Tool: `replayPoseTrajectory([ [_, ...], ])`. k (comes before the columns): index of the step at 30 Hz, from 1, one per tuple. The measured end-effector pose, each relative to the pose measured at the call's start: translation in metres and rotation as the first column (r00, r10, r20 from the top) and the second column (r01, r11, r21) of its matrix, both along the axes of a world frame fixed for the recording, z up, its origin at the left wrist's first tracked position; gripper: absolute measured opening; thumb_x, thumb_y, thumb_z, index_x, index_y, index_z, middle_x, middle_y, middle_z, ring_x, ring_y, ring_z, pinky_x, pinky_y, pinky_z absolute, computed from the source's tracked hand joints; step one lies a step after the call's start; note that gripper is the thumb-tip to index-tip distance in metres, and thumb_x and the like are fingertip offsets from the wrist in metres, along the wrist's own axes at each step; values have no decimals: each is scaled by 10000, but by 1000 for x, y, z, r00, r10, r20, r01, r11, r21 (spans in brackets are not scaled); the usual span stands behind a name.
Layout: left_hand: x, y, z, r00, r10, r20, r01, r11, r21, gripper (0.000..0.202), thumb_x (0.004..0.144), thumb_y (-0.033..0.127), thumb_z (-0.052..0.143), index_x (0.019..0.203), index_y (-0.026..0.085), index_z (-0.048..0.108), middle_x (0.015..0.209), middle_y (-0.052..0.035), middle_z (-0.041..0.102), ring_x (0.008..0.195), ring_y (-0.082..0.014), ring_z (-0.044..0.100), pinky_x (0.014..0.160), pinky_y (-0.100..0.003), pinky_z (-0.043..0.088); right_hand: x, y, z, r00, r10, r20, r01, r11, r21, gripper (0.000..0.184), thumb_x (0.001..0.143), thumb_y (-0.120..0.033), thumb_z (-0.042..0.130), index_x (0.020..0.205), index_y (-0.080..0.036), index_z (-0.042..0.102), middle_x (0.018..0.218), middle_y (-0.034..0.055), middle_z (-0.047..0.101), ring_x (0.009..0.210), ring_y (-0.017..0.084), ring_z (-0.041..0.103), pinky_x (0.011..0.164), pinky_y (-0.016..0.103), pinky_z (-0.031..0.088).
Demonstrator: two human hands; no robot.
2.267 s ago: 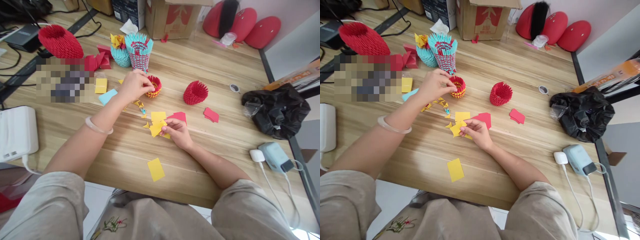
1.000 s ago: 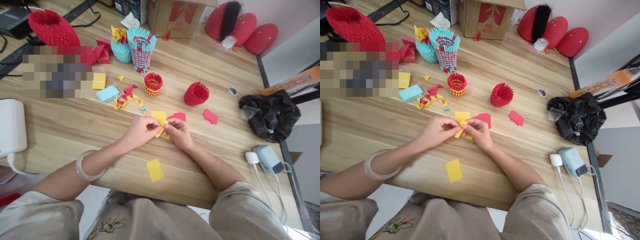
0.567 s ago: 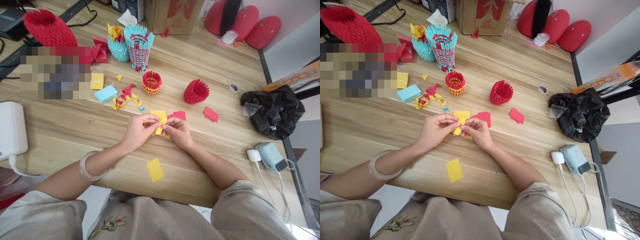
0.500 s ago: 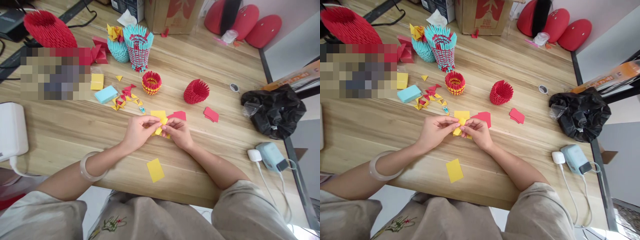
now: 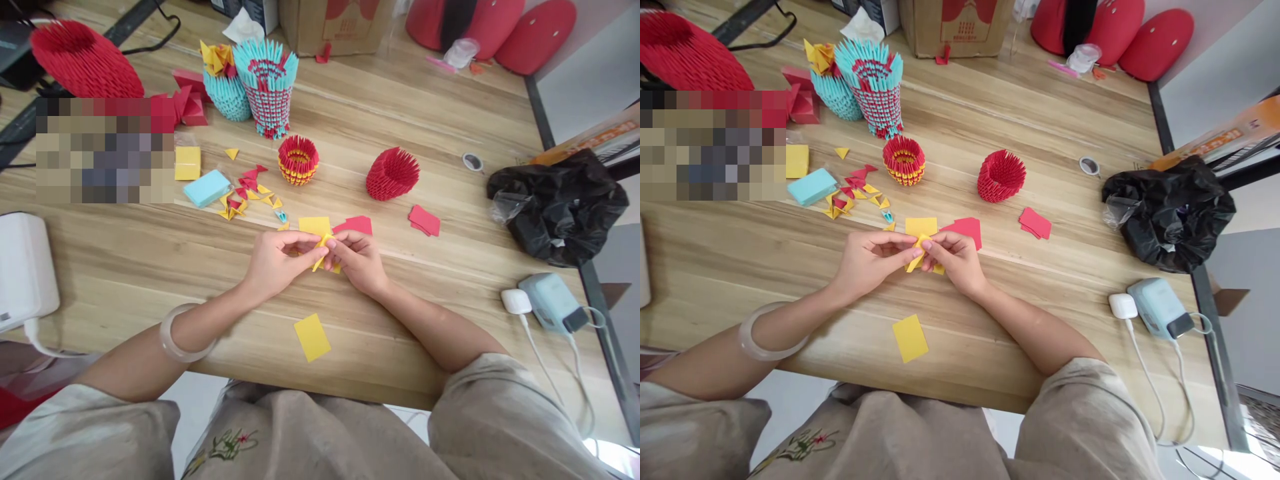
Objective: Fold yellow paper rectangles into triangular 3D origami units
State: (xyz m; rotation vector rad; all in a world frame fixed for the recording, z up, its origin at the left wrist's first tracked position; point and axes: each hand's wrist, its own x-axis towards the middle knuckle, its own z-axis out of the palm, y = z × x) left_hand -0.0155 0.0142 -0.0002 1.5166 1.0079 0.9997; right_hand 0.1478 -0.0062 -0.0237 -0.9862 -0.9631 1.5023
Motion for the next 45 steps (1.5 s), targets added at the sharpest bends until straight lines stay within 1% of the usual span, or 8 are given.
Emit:
replayPoseTrajectory([
  [4,0,0,-2,1000,16,3,-16,1000,-12,146,715,235,735,834,151,741,819,-52,746,710,-176,700,648,-250,581,0,0,1,1000,6,17,-6,1000,5,164,774,-324,679,737,-170,636,549,-25,667,452,81,606,454,193,482],
  [9,-1,0,-4,1000,6,-23,-6,1000,7,180,750,242,709,909,162,740,858,-51,746,747,-181,702,673,-259,579,0,0,3,999,-1,41,1,1000,4,183,757,-344,692,732,-170,640,544,-26,664,452,82,604,450,195,484],
  [15,-2,1,-4,997,-24,-70,32,993,113,168,779,228,686,934,195,743,933,-44,740,811,-183,699,718,-264,566,0,0,2,1000,-4,27,4,1000,3,175,742,-322,710,706,-171,630,531,-26,664,449,84,606,445,192,478],
  [24,-3,-1,0,993,-13,-120,43,968,248,133,804,221,658,894,195,753,897,-59,741,797,-179,692,717,-269,548,1,-1,2,999,-7,51,7,1000,5,243,785,-390,658,689,-169,623,533,-20,658,449,81,597,469,202,475],
  [29,-3,-1,1,991,-49,-123,76,971,225,135,807,215,650,895,198,751,906,-59,739,795,-174,688,715,-266,547,2,-2,2,996,-32,89,29,999,34,285,785,-401,654,626,-170,601,534,-23,634,423,70,563,435,200,446],
  [37,-2,-2,-2,997,-6,-83,23,979,202,147,807,240,653,912,203,748,922,-65,735,820,-184,683,747,-287,547,1,-1,5,994,9,112,-14,999,47,254,749,-359,699,617,-169,593,542,-26,629,448,68,561,456,199,449],
  [41,-2,-3,-1,996,-12,-89,28,983,179,126,784,242,682,879,195,751,905,-59,738,812,-181,687,738,-271,546,1,-2,4,992,-62,112,52,995,88,273,775,-341,678,603,-171,552,522,-43,595,416,49,513,429,185,404],
  [45,-2,-3,-1,994,-15,-107,36,981,190,104,775,235,691,850,196,751,884,-49,740,787,-172,685,732,-263,544,2,-2,2,983,-113,146,101,991,87,308,777,-384,669,603,-178,520,510,-51,573,412,47,487,436,189,390],
])
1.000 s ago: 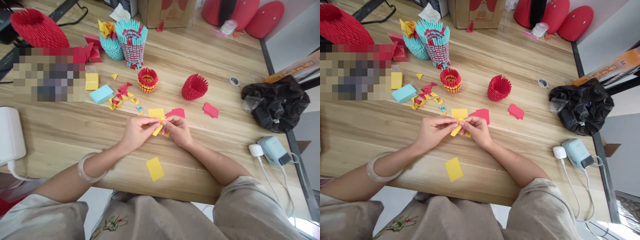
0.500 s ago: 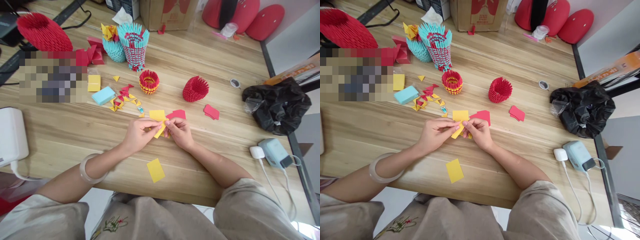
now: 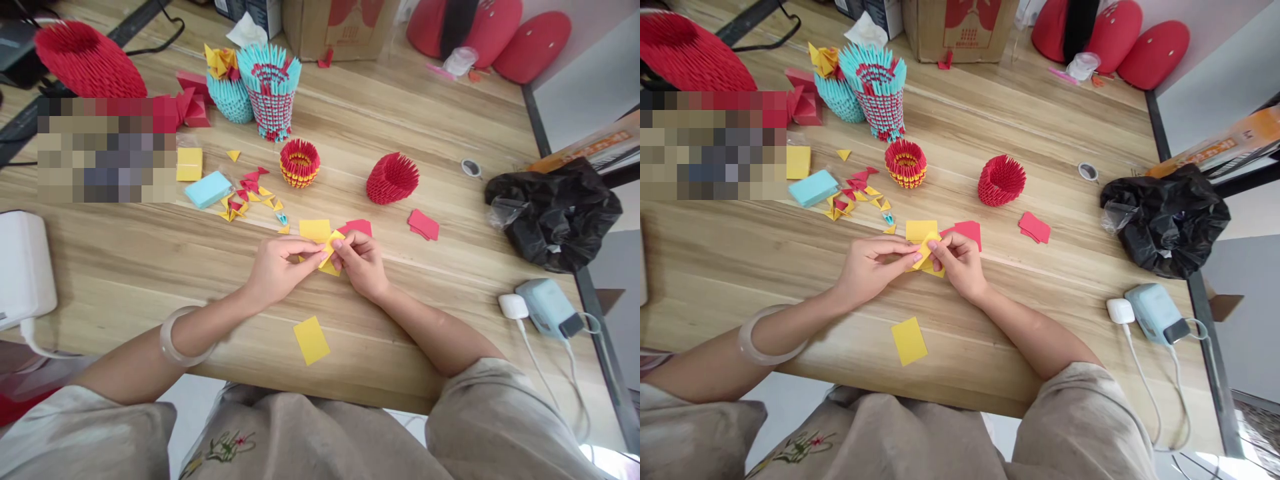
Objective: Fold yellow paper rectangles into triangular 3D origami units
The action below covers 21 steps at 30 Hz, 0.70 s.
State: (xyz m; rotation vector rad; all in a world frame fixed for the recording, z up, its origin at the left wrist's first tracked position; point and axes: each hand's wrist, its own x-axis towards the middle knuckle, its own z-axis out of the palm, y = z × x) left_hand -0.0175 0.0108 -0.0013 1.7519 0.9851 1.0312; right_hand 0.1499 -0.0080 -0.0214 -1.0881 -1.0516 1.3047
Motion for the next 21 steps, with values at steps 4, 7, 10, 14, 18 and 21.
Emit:
replayPoseTrajectory([
  [4,-1,0,-1,999,19,26,-19,1000,-3,100,786,236,679,846,202,752,879,-48,739,780,-170,683,724,-262,545,0,1,2,998,53,19,-53,998,-28,298,762,-419,674,626,-179,560,535,-32,608,450,65,527,475,205,428],
  [7,-1,1,-2,999,7,51,-7,1000,-3,109,788,234,677,861,209,754,877,-46,739,780,-166,682,724,-257,544,-1,1,5,995,95,33,-94,995,-34,312,736,-433,692,605,-177,572,527,-26,608,465,73,541,492,215,447],
  [10,0,2,-3,999,-16,49,17,1000,-20,119,790,246,672,870,217,755,872,-42,739,773,-166,682,710,-257,548,-2,1,7,996,68,61,-66,997,-40,353,713,-458,702,568,-180,542,498,-39,574,434,64,503,463,214,427],
  [14,0,2,-3,998,2,67,-1,1000,-17,117,795,247,666,863,210,754,879,-49,738,786,-172,682,716,-264,549,-2,1,8,994,84,74,-81,995,-50,332,722,-459,692,603,-177,564,520,-33,594,456,67,520,480,213,430],
  [18,0,3,-1,997,-2,75,2,1000,-1,111,804,233,654,843,201,753,879,-56,738,811,-177,681,729,-267,544,-2,1,8,986,139,89,-135,990,-50,317,722,-449,693,615,-172,584,539,-24,608,475,71,538,496,217,445],
  [21,0,4,-1,997,-19,73,21,999,-26,115,798,234,662,863,204,752,894,-53,738,812,-177,684,728,-263,547,-1,0,5,993,85,88,-82,996,-28,322,732,-449,685,611,-175,567,529,-36,580,453,61,507,471,211,422],
])
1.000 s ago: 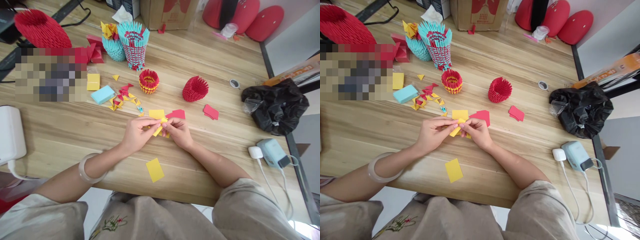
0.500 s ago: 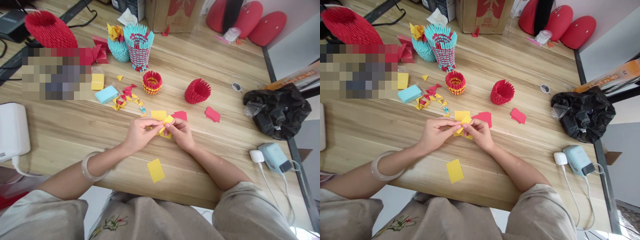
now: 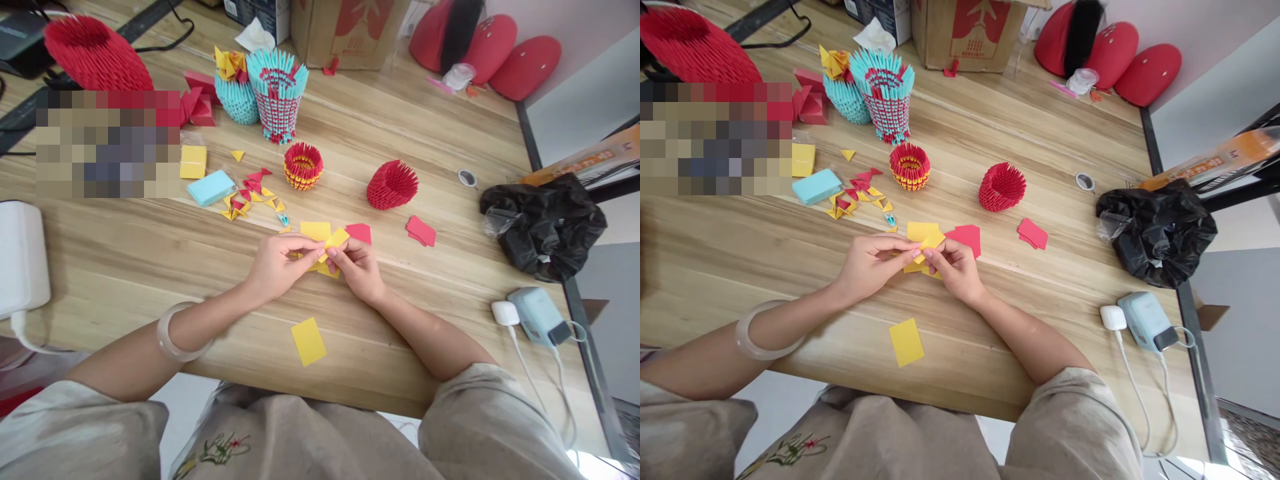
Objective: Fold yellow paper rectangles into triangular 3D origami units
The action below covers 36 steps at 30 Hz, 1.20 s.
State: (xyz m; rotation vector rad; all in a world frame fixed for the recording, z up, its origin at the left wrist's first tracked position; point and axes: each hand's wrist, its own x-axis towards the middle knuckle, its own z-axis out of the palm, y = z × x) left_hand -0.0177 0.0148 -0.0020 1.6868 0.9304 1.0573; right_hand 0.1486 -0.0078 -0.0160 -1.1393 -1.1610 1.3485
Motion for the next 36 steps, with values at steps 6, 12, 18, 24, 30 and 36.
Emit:
replayPoseTrajectory([
  [6,0,1,-2,1000,27,-1,-27,1000,3,117,788,254,670,851,201,753,883,-60,736,799,-183,681,712,-269,552,1,0,-2,1000,-9,14,9,1000,-5,310,733,-460,681,644,-178,590,527,-27,597,477,76,527,500,225,434],
  [12,1,1,2,1000,11,29,-9,997,-83,184,753,265,693,909,176,732,869,-67,728,791,-185,673,709,-277,554,1,-1,0,993,98,66,-99,995,13,329,729,-457,682,610,-173,565,536,-31,568,473,63,479,469,215,382],
  [18,1,4,4,995,59,77,-47,987,-152,289,732,245,697,1006,151,694,765,-35,694,690,-142,632,636,-238,527,0,-2,-2,989,103,102,-111,991,75,253,766,-418,659,711,-182,585,615,-19,577,555,82,520,536,229,424],
  [24,-2,7,5,990,56,-127,-48,997,59,134,749,204,650,856,165,721,829,-54,719,735,-166,651,681,-263,511,0,-2,-2,992,-111,67,99,982,162,226,799,-404,633,730,-198,569,707,3,591,587,93,534,571,252,458],
  [30,-5,7,10,953,127,-276,-22,934,356,108,789,152,595,752,170,694,759,-23,724,669,-141,656,663,-238,498,3,-3,-5,986,-97,139,50,950,307,148,807,-329,644,732,-205,614,745,27,650,743,139,602,698,300,499],
  [36,-6,10,6,960,77,-269,38,917,398,123,852,164,571,836,151,692,856,-50,725,779,-143,670,730,-239,512,4,1,-2,993,-21,119,-19,946,325,124,834,-305,613,803,-231,707,885,42,702,870,149,648,785,316,535],
])
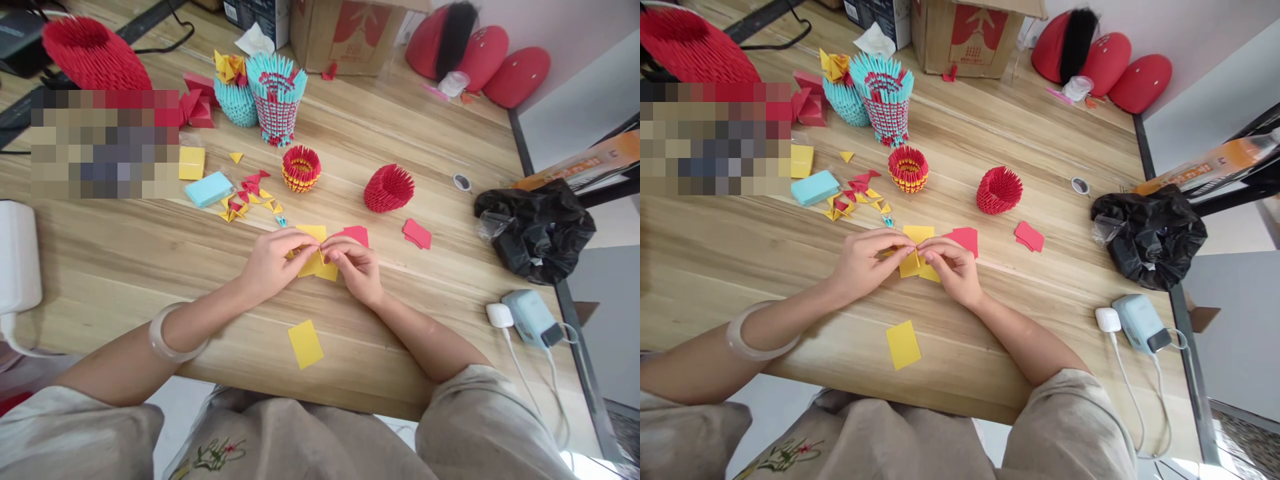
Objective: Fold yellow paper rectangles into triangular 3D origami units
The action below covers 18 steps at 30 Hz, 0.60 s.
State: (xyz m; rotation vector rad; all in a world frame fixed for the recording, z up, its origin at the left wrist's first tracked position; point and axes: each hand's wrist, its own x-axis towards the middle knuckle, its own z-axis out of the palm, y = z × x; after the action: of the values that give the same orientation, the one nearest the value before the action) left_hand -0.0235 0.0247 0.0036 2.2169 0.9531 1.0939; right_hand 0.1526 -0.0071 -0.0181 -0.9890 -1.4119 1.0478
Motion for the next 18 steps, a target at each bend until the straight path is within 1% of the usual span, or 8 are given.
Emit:
replayPoseTrajectory([
  [2,0,0,-1,999,-21,24,21,1000,10,110,849,171,590,831,159,698,868,-51,724,801,-145,670,746,-243,516,-1,1,-2,998,-16,-66,13,999,-44,71,787,-289,672,828,-248,714,854,22,711,839,142,658,767,300,547],
  [4,1,0,-1,999,-11,43,11,1000,8,80,828,182,626,793,165,696,828,-40,723,770,-142,668,725,-240,518,-2,1,-4,992,-1,-127,-9,996,-85,105,743,-258,718,847,-263,719,842,3,721,814,133,670,757,284,557],
  [6,2,-1,0,998,15,55,-15,1000,-6,75,800,195,663,735,164,684,759,-26,717,709,-133,661,682,-228,515,-2,0,-6,988,20,-151,-36,993,-109,121,731,-238,727,848,-269,724,840,-9,729,799,126,679,753,274,563],
  [9,3,-2,1,998,32,58,-29,998,-46,92,777,198,679,693,160,675,717,-19,715,665,-128,655,655,-219,513,-2,0,-6,994,1,-113,-13,994,-110,84,734,-251,722,818,-254,729,824,-6,734,781,130,681,744,279,565],
  [11,3,-2,3,998,24,60,-19,997,-80,57,773,176,652,735,157,691,758,-32,727,671,-131,664,658,-220,521,-1,0,-5,996,-51,-73,43,994,-104,70,739,-277,717,797,-240,729,811,3,733,759,133,677,720,281,563],
  [13,2,-3,4,998,7,61,0,994,-106,93,752,157,624,800,153,705,801,-45,735,673,-137,672,653,-224,530,0,1,-5,993,-107,-44,102,990,-94,73,749,-288,708,795,-235,728,808,10,732,752,134,672,702,278,558],
  [15,2,-4,5,998,-5,59,11,994,-105,140,725,164,626,836,151,709,809,-49,737,667,-143,675,647,-228,536,0,1,-5,990,-139,-36,136,988,-79,65,756,-278,701,800,-239,729,808,10,730,761,134,670,701,275,555],
  [18,2,-5,5,999,1,42,2,998,-55,103,732,193,660,814,157,709,784,-37,739,660,-142,679,642,-220,538,0,1,-5,989,-143,-48,140,989,-56,54,761,-248,696,803,-251,731,798,0,727,755,124,666,697,262,550],
])
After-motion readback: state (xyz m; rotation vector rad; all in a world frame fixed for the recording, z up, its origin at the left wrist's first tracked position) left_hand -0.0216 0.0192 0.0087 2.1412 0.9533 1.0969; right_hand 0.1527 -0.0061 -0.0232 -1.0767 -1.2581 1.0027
